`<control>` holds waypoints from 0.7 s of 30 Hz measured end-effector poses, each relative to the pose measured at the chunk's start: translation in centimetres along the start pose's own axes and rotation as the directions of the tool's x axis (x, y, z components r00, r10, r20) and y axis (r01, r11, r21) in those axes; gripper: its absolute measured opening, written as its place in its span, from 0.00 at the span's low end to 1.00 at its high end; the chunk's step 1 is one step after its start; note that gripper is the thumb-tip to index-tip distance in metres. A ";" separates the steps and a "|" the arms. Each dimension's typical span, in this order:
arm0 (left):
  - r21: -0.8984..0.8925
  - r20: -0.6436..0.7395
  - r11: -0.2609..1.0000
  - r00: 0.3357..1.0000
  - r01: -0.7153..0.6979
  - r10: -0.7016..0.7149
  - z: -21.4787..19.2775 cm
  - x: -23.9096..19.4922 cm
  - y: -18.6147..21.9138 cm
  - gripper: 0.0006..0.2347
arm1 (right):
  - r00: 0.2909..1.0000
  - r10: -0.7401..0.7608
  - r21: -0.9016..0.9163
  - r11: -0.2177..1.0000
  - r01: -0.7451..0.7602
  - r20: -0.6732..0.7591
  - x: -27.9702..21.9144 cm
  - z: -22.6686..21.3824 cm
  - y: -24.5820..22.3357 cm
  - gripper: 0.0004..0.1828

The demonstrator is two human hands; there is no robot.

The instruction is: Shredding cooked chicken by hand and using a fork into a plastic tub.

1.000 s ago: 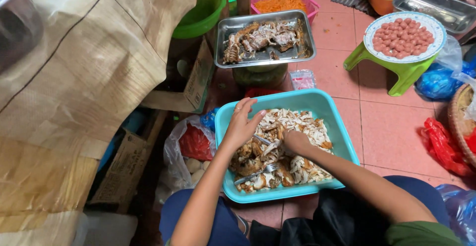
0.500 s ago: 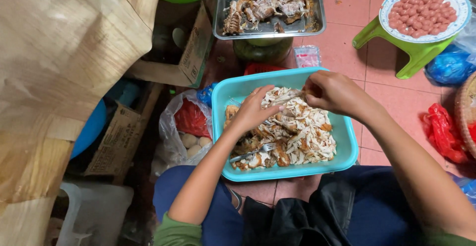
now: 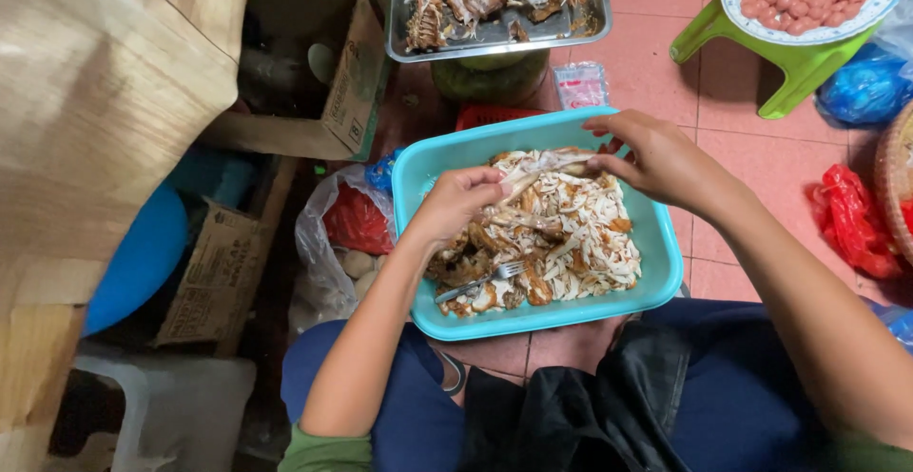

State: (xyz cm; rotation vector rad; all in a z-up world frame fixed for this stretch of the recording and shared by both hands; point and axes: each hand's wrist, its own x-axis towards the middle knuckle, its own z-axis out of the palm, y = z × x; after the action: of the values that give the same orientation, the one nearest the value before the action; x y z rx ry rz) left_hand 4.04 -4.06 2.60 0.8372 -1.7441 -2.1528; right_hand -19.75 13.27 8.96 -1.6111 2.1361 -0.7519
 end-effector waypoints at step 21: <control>-0.078 -0.020 0.997 1.000 0.013 -0.015 -0.7 -0.2 -0.9 0.11 | 0.992 -0.114 -0.070 0.992 0.110 -0.055 0.3 5.7 -0.5 0.23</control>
State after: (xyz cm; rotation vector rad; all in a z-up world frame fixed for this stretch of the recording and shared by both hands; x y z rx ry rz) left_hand 4.79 -4.28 1.70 0.8508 -1.6380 -2.1976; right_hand -16.17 11.77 4.81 -1.7766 2.1477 -0.7790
